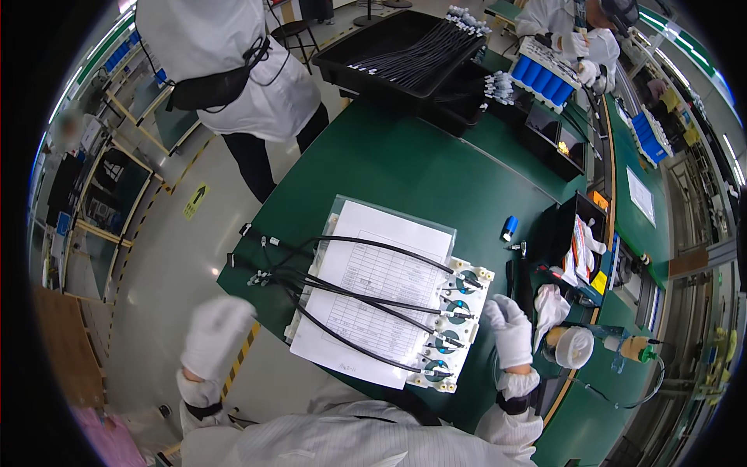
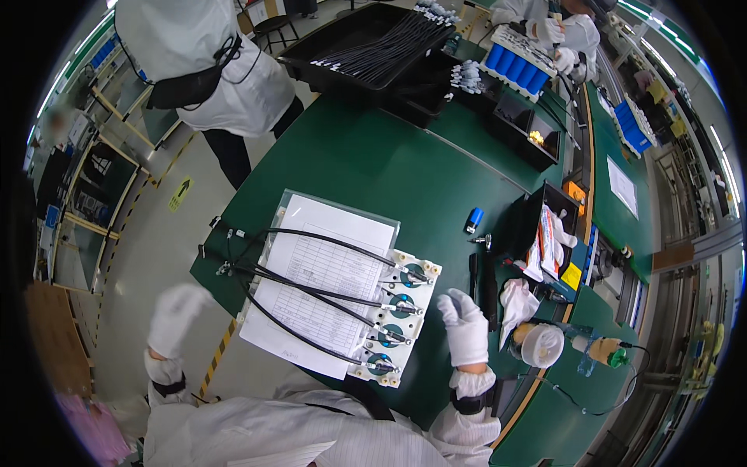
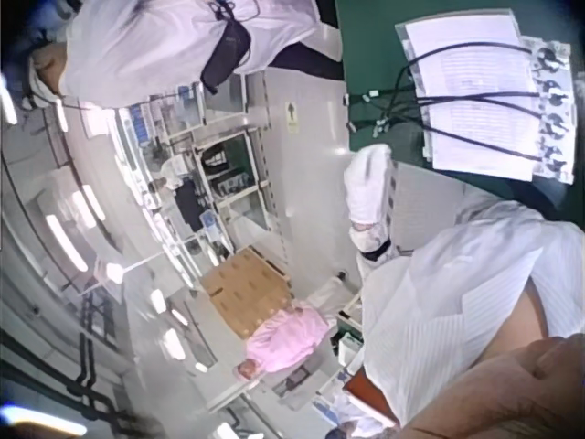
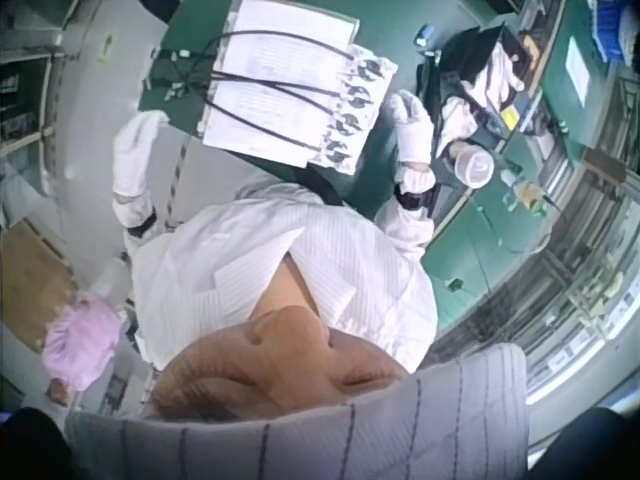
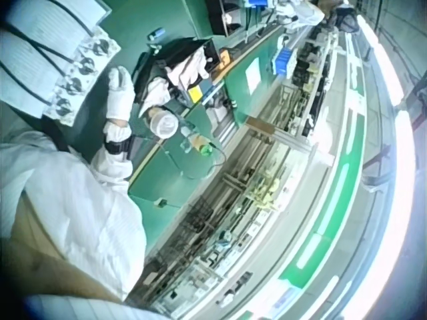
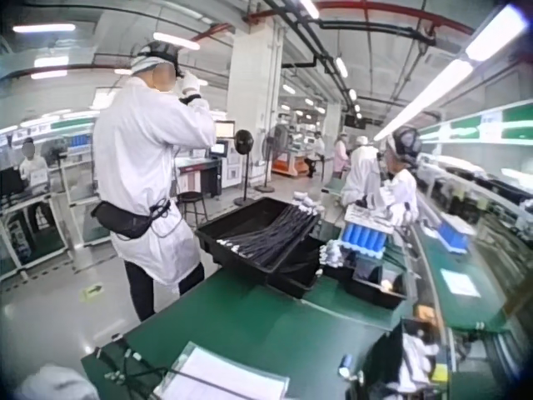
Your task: Assembling electronic components and applying sealant to a battery module on a production line.
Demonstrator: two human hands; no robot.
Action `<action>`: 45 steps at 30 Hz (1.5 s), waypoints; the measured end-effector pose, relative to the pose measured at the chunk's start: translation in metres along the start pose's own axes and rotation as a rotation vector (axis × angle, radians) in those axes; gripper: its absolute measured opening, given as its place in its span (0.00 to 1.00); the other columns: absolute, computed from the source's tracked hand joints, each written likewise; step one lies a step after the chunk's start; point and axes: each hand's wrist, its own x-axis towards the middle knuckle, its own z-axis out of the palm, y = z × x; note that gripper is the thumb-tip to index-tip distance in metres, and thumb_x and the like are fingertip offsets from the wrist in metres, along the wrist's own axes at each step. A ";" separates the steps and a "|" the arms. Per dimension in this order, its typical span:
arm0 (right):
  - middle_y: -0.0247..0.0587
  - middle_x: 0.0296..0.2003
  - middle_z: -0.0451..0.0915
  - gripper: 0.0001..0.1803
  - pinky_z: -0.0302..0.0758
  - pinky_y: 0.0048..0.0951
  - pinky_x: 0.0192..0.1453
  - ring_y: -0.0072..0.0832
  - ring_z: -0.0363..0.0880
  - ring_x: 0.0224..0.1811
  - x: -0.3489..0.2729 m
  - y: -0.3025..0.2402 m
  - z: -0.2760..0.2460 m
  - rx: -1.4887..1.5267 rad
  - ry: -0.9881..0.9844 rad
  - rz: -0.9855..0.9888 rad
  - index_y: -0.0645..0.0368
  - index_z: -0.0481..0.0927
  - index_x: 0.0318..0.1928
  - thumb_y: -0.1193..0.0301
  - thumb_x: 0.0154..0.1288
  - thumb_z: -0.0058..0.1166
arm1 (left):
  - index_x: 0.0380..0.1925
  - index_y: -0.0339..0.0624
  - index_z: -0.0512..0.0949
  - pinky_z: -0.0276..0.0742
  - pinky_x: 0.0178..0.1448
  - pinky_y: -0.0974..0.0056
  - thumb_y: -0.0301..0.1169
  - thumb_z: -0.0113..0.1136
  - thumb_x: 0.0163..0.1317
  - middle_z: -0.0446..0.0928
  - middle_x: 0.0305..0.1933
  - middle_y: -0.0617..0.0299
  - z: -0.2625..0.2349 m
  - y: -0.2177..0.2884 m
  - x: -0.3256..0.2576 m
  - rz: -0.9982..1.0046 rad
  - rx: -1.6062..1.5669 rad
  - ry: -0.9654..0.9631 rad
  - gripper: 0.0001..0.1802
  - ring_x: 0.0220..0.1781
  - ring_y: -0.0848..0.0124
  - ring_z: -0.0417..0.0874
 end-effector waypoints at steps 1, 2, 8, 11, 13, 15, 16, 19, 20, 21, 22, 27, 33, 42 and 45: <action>0.39 0.37 0.83 0.16 0.75 0.22 0.44 0.20 0.79 0.37 -0.007 0.004 -0.007 -0.066 0.075 -0.037 0.65 0.78 0.50 0.68 0.67 0.58 | 0.44 0.36 0.79 0.76 0.48 0.64 0.28 0.57 0.63 0.80 0.40 0.53 -0.014 -0.001 0.004 -0.102 -0.097 0.086 0.11 0.42 0.63 0.82; 0.40 0.37 0.83 0.16 0.75 0.22 0.44 0.21 0.79 0.37 -0.013 0.006 -0.013 -0.134 0.152 -0.073 0.65 0.78 0.49 0.67 0.67 0.58 | 0.44 0.36 0.79 0.76 0.48 0.64 0.28 0.57 0.63 0.80 0.40 0.53 -0.010 0.004 0.014 -0.096 -0.094 0.078 0.11 0.42 0.63 0.82; 0.50 0.39 0.82 0.14 0.76 0.34 0.47 0.42 0.81 0.41 -0.021 0.024 -0.041 -0.492 0.433 -0.166 0.61 0.80 0.46 0.67 0.65 0.58 | 0.61 0.36 0.66 0.70 0.61 0.59 0.51 0.70 0.52 0.74 0.53 0.48 0.041 0.013 0.090 0.448 0.153 -0.046 0.43 0.57 0.58 0.76; 0.50 0.38 0.82 0.13 0.76 0.35 0.45 0.42 0.82 0.40 -0.027 0.027 -0.048 -0.468 0.454 -0.163 0.60 0.80 0.46 0.67 0.65 0.58 | 0.60 0.35 0.67 0.73 0.46 0.66 0.51 0.74 0.48 0.77 0.36 0.58 0.047 0.007 0.102 0.153 0.007 -0.331 0.45 0.39 0.71 0.77; 0.49 0.38 0.82 0.13 0.77 0.34 0.44 0.41 0.82 0.39 -0.032 0.030 -0.050 -0.467 0.461 -0.178 0.60 0.80 0.46 0.66 0.65 0.58 | 0.51 0.35 0.70 0.70 0.38 0.69 0.46 0.76 0.46 0.73 0.27 0.63 0.045 0.020 0.098 0.149 -0.073 -0.352 0.38 0.31 0.75 0.72; 0.48 0.37 0.82 0.12 0.78 0.33 0.42 0.39 0.83 0.36 -0.037 0.026 -0.049 -0.415 0.392 -0.064 0.59 0.80 0.45 0.66 0.65 0.58 | 0.46 0.35 0.72 0.69 0.36 0.70 0.43 0.77 0.46 0.72 0.26 0.63 0.041 0.025 0.098 0.161 -0.078 -0.366 0.34 0.29 0.76 0.71; 0.48 0.37 0.82 0.12 0.78 0.33 0.42 0.39 0.83 0.36 -0.037 0.028 -0.048 -0.414 0.393 -0.060 0.59 0.80 0.45 0.66 0.65 0.58 | 0.41 0.36 0.72 0.68 0.35 0.69 0.41 0.77 0.47 0.72 0.26 0.63 0.039 0.030 0.098 0.211 0.005 -0.394 0.29 0.29 0.76 0.70; 0.46 0.36 0.82 0.13 0.78 0.33 0.40 0.36 0.84 0.35 -0.035 0.034 -0.043 -0.346 0.359 -0.084 0.57 0.81 0.45 0.64 0.65 0.58 | 0.34 0.37 0.71 0.67 0.33 0.68 0.36 0.76 0.48 0.70 0.26 0.64 0.028 0.051 0.092 0.362 0.162 -0.370 0.23 0.28 0.75 0.68; 0.46 0.36 0.82 0.13 0.78 0.33 0.40 0.36 0.84 0.35 -0.034 0.035 -0.040 -0.344 0.356 -0.083 0.57 0.81 0.45 0.64 0.65 0.58 | 0.32 0.38 0.70 0.66 0.33 0.68 0.34 0.75 0.49 0.68 0.26 0.64 0.026 0.054 0.092 0.464 0.227 -0.313 0.21 0.27 0.74 0.68; 0.46 0.36 0.82 0.13 0.78 0.34 0.41 0.37 0.83 0.35 -0.031 0.034 -0.037 -0.368 0.341 -0.076 0.57 0.81 0.45 0.63 0.65 0.58 | 0.31 0.39 0.70 0.65 0.32 0.66 0.31 0.74 0.50 0.66 0.26 0.64 0.025 0.052 0.093 0.604 0.185 -0.265 0.19 0.27 0.72 0.67; 0.46 0.36 0.82 0.13 0.78 0.34 0.41 0.37 0.83 0.35 -0.029 0.031 -0.033 -0.392 0.326 -0.070 0.56 0.81 0.45 0.63 0.65 0.58 | 0.31 0.39 0.70 0.65 0.32 0.66 0.31 0.74 0.50 0.66 0.26 0.64 0.023 0.053 0.092 0.600 0.190 -0.262 0.19 0.27 0.72 0.67; 0.45 0.36 0.82 0.13 0.78 0.35 0.42 0.38 0.83 0.35 -0.026 0.025 -0.030 -0.378 0.261 -0.062 0.56 0.81 0.45 0.62 0.65 0.58 | 0.28 0.38 0.70 0.65 0.32 0.67 0.32 0.73 0.50 0.67 0.26 0.63 0.016 0.075 0.086 0.325 0.088 -0.436 0.18 0.28 0.73 0.68; 0.47 0.35 0.83 0.14 0.78 0.29 0.39 0.34 0.83 0.34 -0.031 0.020 -0.029 -0.412 0.218 -0.081 0.62 0.80 0.46 0.67 0.64 0.59 | 0.30 0.36 0.76 0.67 0.31 0.66 0.39 0.72 0.53 0.71 0.22 0.63 0.024 0.101 0.084 0.217 0.256 -0.517 0.18 0.24 0.73 0.70; 0.45 0.37 0.83 0.09 0.79 0.34 0.43 0.39 0.83 0.37 -0.053 -0.031 -0.016 -0.288 0.218 -0.313 0.58 0.81 0.42 0.71 0.61 0.61 | 0.35 0.39 0.81 0.74 0.35 0.63 0.40 0.70 0.53 0.80 0.30 0.54 0.054 0.135 0.080 0.304 0.350 -0.517 0.16 0.29 0.62 0.81; 0.43 0.37 0.82 0.11 0.79 0.34 0.43 0.40 0.82 0.39 -0.066 -0.060 -0.004 -0.233 0.173 -0.483 0.57 0.79 0.41 0.74 0.58 0.63 | 0.34 0.40 0.81 0.74 0.34 0.62 0.39 0.67 0.56 0.79 0.27 0.55 0.056 0.123 0.081 0.463 0.335 -0.423 0.14 0.28 0.59 0.80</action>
